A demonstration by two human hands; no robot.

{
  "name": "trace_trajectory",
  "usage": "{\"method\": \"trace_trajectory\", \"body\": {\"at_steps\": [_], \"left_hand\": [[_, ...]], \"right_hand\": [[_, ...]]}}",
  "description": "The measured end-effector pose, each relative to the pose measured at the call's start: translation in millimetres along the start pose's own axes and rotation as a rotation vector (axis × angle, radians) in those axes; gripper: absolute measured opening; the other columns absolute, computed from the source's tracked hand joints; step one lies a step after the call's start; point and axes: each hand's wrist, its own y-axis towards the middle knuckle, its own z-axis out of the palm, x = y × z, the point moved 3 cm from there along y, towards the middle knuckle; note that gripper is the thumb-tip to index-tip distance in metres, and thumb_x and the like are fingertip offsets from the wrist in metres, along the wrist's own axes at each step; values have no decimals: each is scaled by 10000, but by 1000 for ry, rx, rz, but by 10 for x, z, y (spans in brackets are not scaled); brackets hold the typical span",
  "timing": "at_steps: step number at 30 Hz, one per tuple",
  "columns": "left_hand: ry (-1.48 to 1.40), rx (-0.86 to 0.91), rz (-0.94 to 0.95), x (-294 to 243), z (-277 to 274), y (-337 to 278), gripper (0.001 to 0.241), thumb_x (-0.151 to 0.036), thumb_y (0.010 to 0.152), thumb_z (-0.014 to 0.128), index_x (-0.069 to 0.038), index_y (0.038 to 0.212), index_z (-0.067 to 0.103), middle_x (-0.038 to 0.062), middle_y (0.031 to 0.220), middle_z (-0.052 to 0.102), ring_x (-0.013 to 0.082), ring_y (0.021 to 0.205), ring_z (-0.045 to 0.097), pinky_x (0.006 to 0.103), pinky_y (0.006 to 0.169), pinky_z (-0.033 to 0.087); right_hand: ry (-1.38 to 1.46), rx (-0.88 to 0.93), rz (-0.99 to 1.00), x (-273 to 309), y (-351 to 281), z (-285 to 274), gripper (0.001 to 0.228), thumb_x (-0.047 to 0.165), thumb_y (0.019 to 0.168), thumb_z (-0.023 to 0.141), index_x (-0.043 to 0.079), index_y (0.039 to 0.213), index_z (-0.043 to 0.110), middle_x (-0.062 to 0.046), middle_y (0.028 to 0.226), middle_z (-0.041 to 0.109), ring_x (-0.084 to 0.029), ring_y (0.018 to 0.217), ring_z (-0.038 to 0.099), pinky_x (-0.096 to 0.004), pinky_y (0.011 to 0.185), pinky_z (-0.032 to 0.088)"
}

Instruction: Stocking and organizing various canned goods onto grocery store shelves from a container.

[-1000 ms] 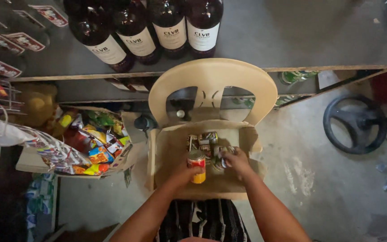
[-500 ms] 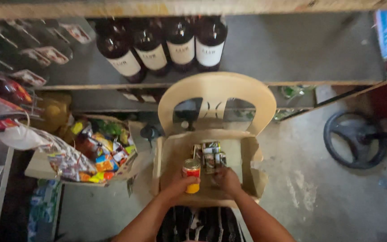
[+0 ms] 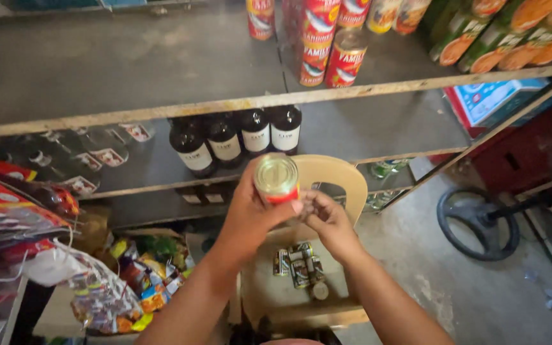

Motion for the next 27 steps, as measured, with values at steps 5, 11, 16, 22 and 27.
{"method": "trace_trajectory", "body": {"at_steps": [5,11,16,22,27], "left_hand": [[-128,23,-46,-230,-94,151,548,-91,871,774,-36,1356,524,59,1230,659,158,1138,641,345,1010,516],[-355,111,-118,-367,-292,341,474,-143,935,708,-33,1354,516,103,1222,665,234,1118,651,414,977,530],[-473,126,-83,-505,-396,452,500,-231,979,659,-22,1405,502,167,1317,664,259,1207,633,417,1038,514],[-187,116,139,-653,-522,567,582,-228,955,686,-101,1453,412,97,1485,557,210,1298,572,394,1103,467],[472,101,456,-735,-734,639,749,-139,829,859,-60,1449,446,129,1396,577,230,1303,577,369,1098,460]], "right_hand": [[-50,3,-141,910,30,383,460,-41,913,572,-3,1371,554,-48,1276,647,-129,1188,620,-290,1006,503],[-88,23,-213,1299,95,835,627,-27,892,631,31,1494,464,-43,1287,598,-147,1115,598,-311,914,520],[-346,-113,-471,1245,203,1122,737,-31,857,732,32,1517,409,-60,1433,497,-158,1305,548,-340,992,536],[350,53,-141,1305,452,1291,676,217,902,627,113,1532,406,-91,1349,622,-258,1109,672,-365,887,553],[533,-47,42,1388,746,1322,482,348,1036,505,83,1438,503,-117,1293,635,-231,1111,655,-407,964,555]]}}
